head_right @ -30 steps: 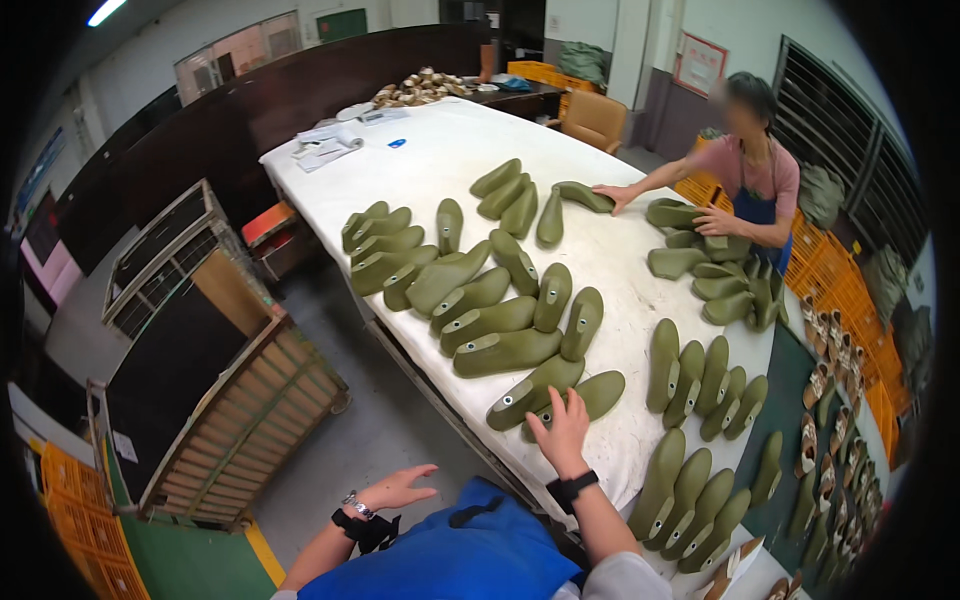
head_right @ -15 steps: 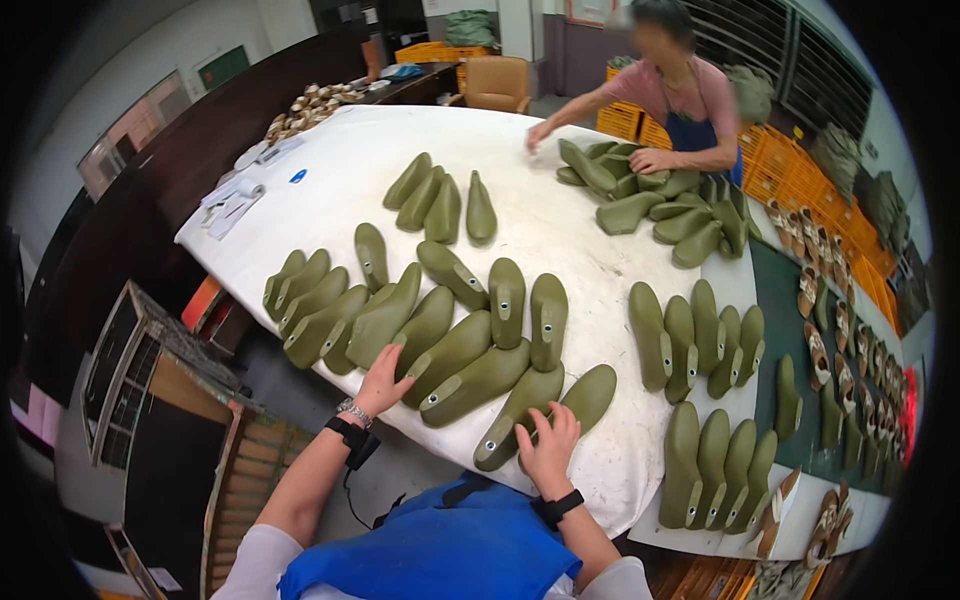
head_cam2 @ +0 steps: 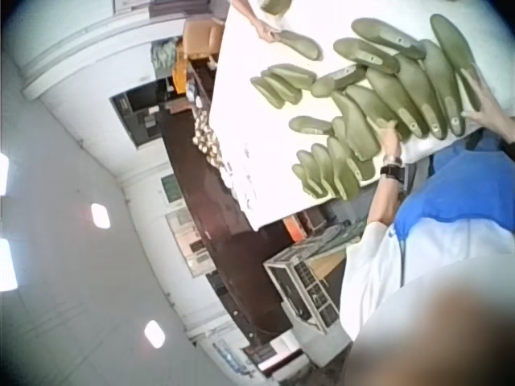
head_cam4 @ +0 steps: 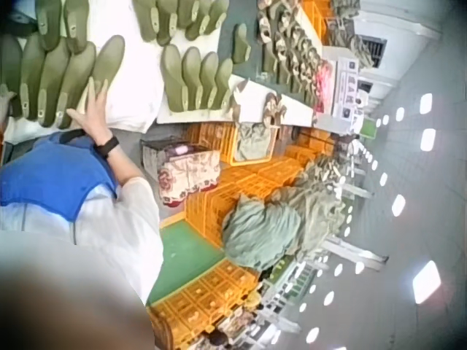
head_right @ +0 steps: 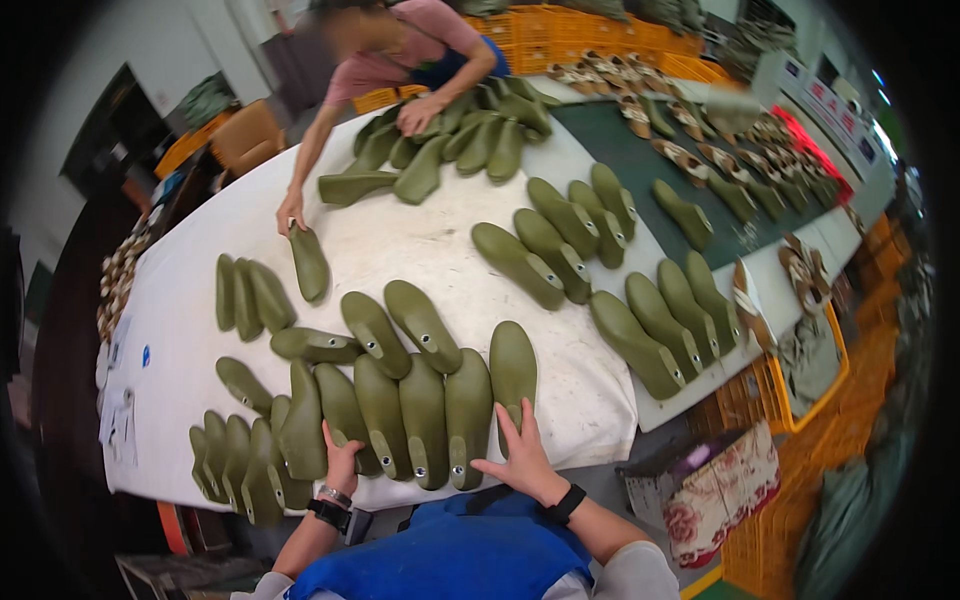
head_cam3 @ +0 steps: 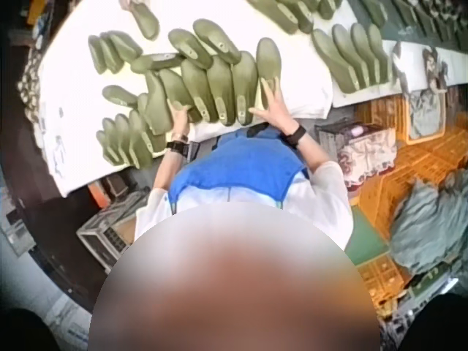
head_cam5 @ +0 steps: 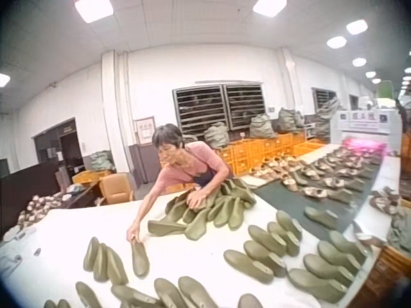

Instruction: The person inserts green shoe lasts into brown slip-on shoes on a factory table, then removes the lasts and places the shoes into a yellow crate. The person repeats this process for multiple shoes while another worker arranges lasts nearby.

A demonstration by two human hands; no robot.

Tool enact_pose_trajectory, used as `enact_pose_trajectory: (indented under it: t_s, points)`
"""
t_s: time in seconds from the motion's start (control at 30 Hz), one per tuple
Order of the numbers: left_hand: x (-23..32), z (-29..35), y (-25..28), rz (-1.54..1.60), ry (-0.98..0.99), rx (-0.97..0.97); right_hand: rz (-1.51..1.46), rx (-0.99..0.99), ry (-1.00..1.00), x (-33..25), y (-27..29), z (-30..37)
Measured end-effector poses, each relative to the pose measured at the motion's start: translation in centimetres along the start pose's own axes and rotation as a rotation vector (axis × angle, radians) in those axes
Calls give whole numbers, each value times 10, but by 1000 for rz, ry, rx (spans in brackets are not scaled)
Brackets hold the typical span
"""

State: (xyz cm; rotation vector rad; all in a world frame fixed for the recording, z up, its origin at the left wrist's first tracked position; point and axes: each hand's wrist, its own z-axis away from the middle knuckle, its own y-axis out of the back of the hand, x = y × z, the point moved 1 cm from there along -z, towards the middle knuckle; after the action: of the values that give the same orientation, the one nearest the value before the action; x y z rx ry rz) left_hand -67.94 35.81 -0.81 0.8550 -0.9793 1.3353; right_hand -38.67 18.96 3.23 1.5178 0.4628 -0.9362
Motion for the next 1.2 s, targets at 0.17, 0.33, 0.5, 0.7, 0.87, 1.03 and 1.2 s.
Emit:
enact_pose_trajectory:
  t_s: [0.17,0.33,0.5,0.7,0.87,1.03,1.2]
  points:
    - [4,18,-65,-62,37,15,30,128,-91,1,4,7]
    - [-4,18,-137,-77,142,-107,66,320,-152,49,50,0]
    - [-36,-11,-227,-290,-135,-222,123,420,-124,102,112,-8]
    - [-8,-22,-234,-275,-39,-686,295,525,-197,114,124,-2]
    - [55,-7,-105,-655,-485,-643,524,580,-27,36,100,-28]
    - [109,0,124,-932,-934,265,151,9,354,-90,9,-102]
    - [119,7,271,-898,-361,437,256,-770,526,-187,-155,-119]
